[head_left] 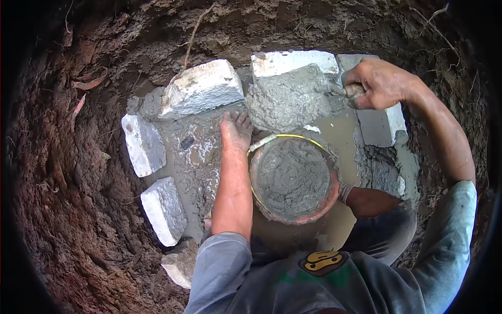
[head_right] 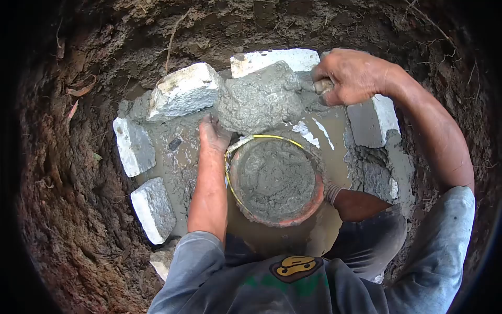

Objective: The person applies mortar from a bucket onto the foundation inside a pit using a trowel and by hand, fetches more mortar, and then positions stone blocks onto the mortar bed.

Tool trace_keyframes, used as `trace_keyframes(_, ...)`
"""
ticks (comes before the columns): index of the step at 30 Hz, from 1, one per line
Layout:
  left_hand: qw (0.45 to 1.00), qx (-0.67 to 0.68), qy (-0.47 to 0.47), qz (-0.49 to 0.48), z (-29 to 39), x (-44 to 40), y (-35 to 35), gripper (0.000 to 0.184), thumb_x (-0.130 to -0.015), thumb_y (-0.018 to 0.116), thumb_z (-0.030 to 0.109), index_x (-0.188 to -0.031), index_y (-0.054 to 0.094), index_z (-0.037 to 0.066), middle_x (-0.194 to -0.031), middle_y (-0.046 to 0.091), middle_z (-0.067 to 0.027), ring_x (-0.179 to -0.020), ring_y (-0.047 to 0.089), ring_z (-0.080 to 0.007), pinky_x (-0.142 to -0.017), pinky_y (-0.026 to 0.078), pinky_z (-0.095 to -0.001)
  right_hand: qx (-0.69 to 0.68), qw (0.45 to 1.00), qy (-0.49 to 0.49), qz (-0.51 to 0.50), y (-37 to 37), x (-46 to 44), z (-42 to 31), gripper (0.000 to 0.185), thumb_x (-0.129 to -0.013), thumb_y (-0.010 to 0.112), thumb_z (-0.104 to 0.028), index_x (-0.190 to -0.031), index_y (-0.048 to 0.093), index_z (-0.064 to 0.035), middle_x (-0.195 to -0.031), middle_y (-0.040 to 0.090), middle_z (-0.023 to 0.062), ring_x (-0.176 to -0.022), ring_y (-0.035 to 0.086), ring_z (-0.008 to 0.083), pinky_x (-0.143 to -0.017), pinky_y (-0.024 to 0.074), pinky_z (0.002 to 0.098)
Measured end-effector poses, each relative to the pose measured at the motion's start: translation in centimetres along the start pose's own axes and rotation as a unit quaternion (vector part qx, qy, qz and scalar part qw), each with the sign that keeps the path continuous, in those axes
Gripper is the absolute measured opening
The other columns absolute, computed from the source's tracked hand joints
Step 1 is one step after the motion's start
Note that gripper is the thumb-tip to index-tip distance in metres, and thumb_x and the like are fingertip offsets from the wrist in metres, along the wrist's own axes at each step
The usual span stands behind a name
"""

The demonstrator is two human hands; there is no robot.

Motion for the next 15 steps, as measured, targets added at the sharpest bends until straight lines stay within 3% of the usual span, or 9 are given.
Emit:
trace_keyframes(1, 0.996, -0.085, -0.002, -0.027, 0.1, -1.2, 1.0, 0.068, -0.093, 0.036, 0.042, -0.143, 0.02, 0.0, -0.147, 0.019, -0.0262, -0.139, 0.015, -0.0383, -0.112, 0.009, -0.0506, 0.045, 0.998, -0.013, 0.048, -2.1, -0.8, -0.2, 0.027, -0.064, 0.06, -0.011, -0.086, 0.065, 0.0025, -0.071, 0.062, 0.0211, -0.072, 0.064, 0.0337, -0.066, 0.0494, 0.0409)
trace_keyframes(3, 0.995, -0.082, -0.039, 0.052, -0.5, -2.8, 3.4, 0.066, -0.091, 0.036, 0.038, -0.142, 0.02, 0.0, -0.147, 0.019, -0.025, -0.138, 0.016, -0.0384, -0.112, 0.008, -0.0514, 0.149, 0.977, -0.031, 0.151, -4.6, -3.0, -0.7, 0.019, -0.063, 0.063, -0.012, -0.073, 0.06, 0.0037, -0.065, 0.06, 0.0195, -0.066, 0.062, 0.0347, -0.065, 0.0491, 0.0427)
trace_keyframes(5, 0.997, -0.011, -0.017, 0.076, -1.5, -6.4, 3.8, 0.067, -0.09, 0.035, 0.039, -0.142, 0.02, 0.0, -0.149, 0.016, -0.0244, -0.139, 0.014, -0.0386, -0.113, 0.006, -0.0511, 0.267, 0.94, -0.006, 0.213, -6.3, -5.2, -3.5, 0.018, -0.066, 0.061, -0.011, -0.076, 0.066, 0.0031, -0.072, 0.064, 0.0197, -0.074, 0.066, 0.0335, -0.071, 0.053, 0.0399)
trace_keyframes(7, 0.993, 0.059, 0.006, 0.101, -2.1, -7.8, 4.7, 0.069, -0.09, 0.034, 0.041, -0.143, 0.018, 0.001, -0.151, 0.013, -0.0232, -0.14, 0.012, -0.0382, -0.113, 0.005, -0.0507, 0.364, 0.917, 0.011, 0.162, -6.9, -7.8, -6.6, 0.015, -0.071, 0.061, -0.012, -0.078, 0.069, -0.0014, -0.074, 0.067, 0.0142, -0.075, 0.068, 0.0277, -0.071, 0.0541, 0.0368)
trace_keyframes(9, 0.984, 0.121, 0.019, 0.13, -2.7, -7.3, 6.4, 0.073, -0.089, 0.031, 0.044, -0.145, 0.014, 0.002, -0.153, 0.01, -0.0214, -0.141, 0.009, -0.0372, -0.113, 0.005, -0.0501, 0.462, 0.866, -0.077, 0.177, -6.0, -10.3, -8.0, 0.011, -0.074, 0.062, -0.013, -0.077, 0.071, -0.007, -0.075, 0.069, 0.009, -0.075, 0.069, 0.0215, -0.069, 0.0544, 0.0342)
trace_keyframes(10, 0.984, 0.128, 0.017, 0.123, -2.8, -7.0, 7.1, 0.077, -0.088, 0.027, 0.048, -0.148, 0.006, 0.003, -0.155, 0.006, -0.0172, -0.143, 0.005, -0.035, -0.114, 0.004, -0.0494, 0.472, 0.859, -0.08, 0.181, -5.7, -11.0, -8.0, 0.011, -0.075, 0.062, -0.014, -0.076, 0.071, -0.008, -0.075, 0.069, 0.0079, -0.074, 0.069, 0.0208, -0.068, 0.0544, 0.0336)
trace_keyframes(15, 0.981, 0.146, 0.025, 0.125, -3.3, -6.8, 6.8, 0.075, -0.089, 0.026, 0.049, -0.148, 0.008, 0.006, -0.156, 0.005, -0.0116, -0.144, 0.003, -0.0291, -0.114, 0.002, -0.0474, 0.476, 0.853, -0.076, 0.2, -4.8, -10.8, -7.3, 0.01, -0.076, 0.062, -0.015, -0.074, 0.07, -0.0091, -0.073, 0.069, 0.0071, -0.072, 0.068, 0.0196, -0.066, 0.0542, 0.0327)
Point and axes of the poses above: each hand's wrist, its own x-axis away from the middle knuckle, its own y-axis out of the palm, z = x × y, the point moved 1 cm from there along -x, towards the middle knuckle
